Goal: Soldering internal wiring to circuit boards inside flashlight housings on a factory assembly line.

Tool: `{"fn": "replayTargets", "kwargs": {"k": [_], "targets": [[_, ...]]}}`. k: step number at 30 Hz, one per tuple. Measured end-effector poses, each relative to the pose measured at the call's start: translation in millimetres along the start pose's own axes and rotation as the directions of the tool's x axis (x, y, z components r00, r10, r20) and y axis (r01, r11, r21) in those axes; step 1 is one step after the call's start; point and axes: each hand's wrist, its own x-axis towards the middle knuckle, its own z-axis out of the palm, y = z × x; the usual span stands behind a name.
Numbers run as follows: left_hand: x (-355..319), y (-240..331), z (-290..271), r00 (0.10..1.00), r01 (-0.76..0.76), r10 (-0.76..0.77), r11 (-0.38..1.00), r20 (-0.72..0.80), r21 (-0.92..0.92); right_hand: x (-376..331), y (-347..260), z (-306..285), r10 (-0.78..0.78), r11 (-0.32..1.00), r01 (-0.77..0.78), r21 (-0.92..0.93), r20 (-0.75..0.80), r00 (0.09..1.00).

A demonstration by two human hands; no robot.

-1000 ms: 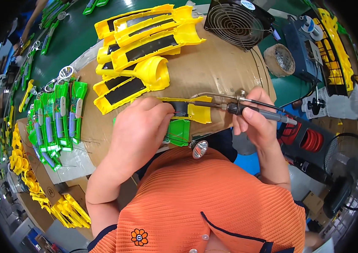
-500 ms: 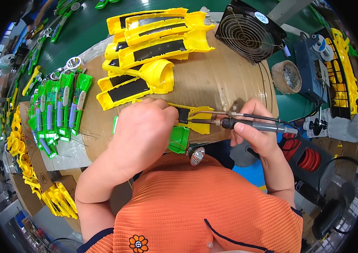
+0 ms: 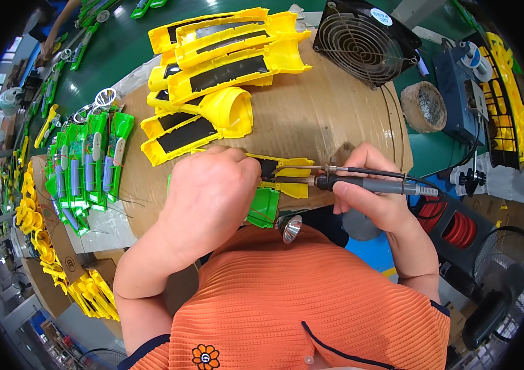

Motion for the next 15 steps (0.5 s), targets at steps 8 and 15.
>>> {"fn": "replayTargets", "kwargs": {"k": [8,15], "targets": [[0,-1,3,0.996,-0.059,0.059,0.998,-0.069,0.000,-1,0,3,0.006,1.000,-0.007,-0.018,-0.014,1.000],[0,0,2,0.999,-0.021,0.021,1.000,-0.051,-0.006,-11,4,2,-0.115,0.988,0.123,0.092,-0.086,0.990]]}}
